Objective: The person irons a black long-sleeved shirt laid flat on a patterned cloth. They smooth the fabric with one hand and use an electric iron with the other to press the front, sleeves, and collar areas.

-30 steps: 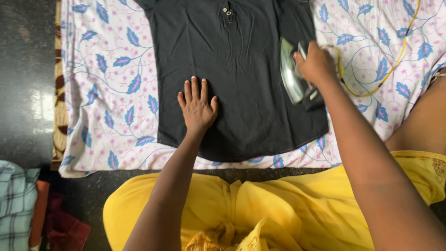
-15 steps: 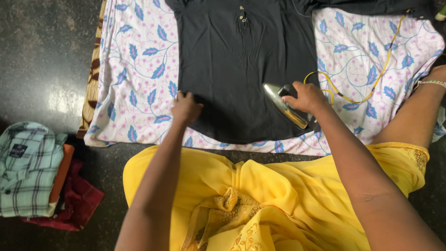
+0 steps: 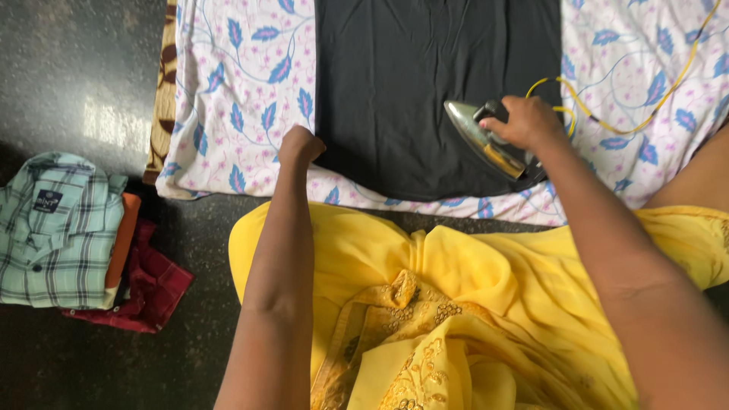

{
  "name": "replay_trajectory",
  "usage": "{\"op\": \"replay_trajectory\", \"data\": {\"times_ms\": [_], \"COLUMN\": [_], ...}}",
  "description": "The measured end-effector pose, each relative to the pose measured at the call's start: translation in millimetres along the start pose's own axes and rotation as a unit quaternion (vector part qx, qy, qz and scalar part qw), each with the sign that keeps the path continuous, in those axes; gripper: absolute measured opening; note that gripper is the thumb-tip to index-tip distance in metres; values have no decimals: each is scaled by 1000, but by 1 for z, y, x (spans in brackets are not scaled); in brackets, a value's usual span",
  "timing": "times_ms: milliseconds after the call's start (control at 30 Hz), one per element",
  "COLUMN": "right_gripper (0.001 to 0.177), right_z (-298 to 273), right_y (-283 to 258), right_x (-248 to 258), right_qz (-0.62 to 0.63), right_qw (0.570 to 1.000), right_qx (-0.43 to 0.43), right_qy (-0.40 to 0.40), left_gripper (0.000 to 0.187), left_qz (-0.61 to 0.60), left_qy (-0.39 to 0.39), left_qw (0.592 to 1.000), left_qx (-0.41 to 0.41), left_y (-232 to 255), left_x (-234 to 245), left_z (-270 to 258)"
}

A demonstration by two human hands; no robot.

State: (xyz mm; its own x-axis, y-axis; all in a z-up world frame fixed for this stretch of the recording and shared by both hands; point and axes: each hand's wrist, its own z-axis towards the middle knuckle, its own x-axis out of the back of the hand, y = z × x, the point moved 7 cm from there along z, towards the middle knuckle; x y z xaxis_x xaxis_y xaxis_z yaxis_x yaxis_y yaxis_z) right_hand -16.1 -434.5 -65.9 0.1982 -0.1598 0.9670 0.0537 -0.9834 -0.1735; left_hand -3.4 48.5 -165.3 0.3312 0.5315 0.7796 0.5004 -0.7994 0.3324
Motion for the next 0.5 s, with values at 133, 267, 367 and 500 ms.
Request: {"op": "replay_trajectory", "data": {"times_ms": [133,267,367,500], "right_gripper": [65,61,62,58], "right_z": [3,-8,-19,-28], "right_y": [-7,-41,-83,-152], "right_x": [-5,-11,-13,-17], "right_qz": [-17,-13,-12,-21], "right_qw": [997,989,980,965], "right_qx": [67,121,167,226], "right_qy": [-32,-87,-111,-132], "left_gripper": [35,35,36,35], "left_qz": [-78,-93,12,82], "left_qy": [-93,-102,-95,-90], "left_qw": [993,990,995,992], "left_qx": [-12,6,20,35], "left_y": [-11,-23,-28,-27], "left_x": [-4,-3,1,3], "left_z": [22,23,17,11]}}
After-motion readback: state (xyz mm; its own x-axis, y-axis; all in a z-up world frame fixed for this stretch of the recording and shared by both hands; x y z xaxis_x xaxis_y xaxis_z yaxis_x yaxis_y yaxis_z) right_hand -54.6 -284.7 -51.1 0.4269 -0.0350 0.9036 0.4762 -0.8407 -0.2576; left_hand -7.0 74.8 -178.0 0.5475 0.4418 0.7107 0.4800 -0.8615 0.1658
